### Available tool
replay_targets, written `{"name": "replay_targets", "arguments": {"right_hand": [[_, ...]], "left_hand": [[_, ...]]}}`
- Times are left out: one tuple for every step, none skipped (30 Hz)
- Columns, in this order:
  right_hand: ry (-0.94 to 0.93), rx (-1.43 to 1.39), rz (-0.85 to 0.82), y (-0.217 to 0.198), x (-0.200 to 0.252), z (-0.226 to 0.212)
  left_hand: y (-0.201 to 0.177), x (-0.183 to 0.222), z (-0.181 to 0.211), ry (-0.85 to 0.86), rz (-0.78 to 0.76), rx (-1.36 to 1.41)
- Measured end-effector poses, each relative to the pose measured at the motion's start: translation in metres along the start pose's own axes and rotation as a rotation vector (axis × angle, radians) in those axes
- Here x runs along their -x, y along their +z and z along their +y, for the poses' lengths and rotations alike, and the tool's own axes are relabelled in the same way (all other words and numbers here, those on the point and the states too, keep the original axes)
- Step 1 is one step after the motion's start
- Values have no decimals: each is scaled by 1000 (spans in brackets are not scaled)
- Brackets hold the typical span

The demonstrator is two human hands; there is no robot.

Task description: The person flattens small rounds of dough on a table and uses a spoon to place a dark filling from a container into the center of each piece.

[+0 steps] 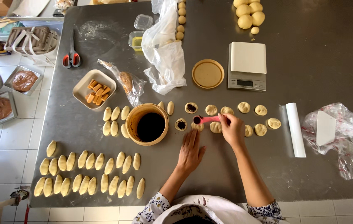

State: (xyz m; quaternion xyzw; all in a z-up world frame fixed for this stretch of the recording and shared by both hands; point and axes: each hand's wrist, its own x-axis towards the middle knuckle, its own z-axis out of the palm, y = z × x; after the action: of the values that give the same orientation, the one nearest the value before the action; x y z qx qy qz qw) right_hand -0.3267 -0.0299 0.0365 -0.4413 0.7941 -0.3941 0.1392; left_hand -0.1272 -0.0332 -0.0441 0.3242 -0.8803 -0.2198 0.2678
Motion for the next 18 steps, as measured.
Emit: {"name": "replay_targets", "arguments": {"right_hand": [[58,44,7,-1,5,5],[22,55,25,-1,9,9],[-15,64,43,0,13,12],[-51,74,61,0,15,14],[-65,86,61,1,17,15],[-79,98,61,2,20,14],[-95,109,61,4,20,13],[-95,131,53,4,20,11],[-96,152,44,5,20,10],[-96,173,34,6,21,8],[-123,169,54,6,21,6],[-151,164,74,6,21,6],[-178,161,93,6,22,6],[-187,148,104,7,22,8],[-195,136,116,7,21,12],[-204,124,127,8,20,17],[-149,78,127,9,18,23],[-94,31,127,10,14,31]], "left_hand": [[2,-1,0,-5,-12,-5],[4,-2,0,-6,-17,-24],[5,-3,0,-6,-23,-44],[6,-4,0,-7,-28,-64],[7,-4,0,-6,-28,-76],[7,-4,0,-4,-28,-87],[7,-4,0,-3,-27,-99],[7,-4,0,-9,-30,-97],[6,-3,2,-16,-33,-95],[5,-2,3,-22,-36,-92],[4,-2,3,-22,-38,-88],[2,-2,4,-22,-41,-83],[1,-2,5,-22,-43,-78],[-1,-2,6,-21,-37,-73],[-3,-2,7,-19,-31,-69],[-5,-2,8,-18,-24,-64],[-7,-2,9,-16,-17,-52],[-9,-1,10,-14,-10,-40]]}}
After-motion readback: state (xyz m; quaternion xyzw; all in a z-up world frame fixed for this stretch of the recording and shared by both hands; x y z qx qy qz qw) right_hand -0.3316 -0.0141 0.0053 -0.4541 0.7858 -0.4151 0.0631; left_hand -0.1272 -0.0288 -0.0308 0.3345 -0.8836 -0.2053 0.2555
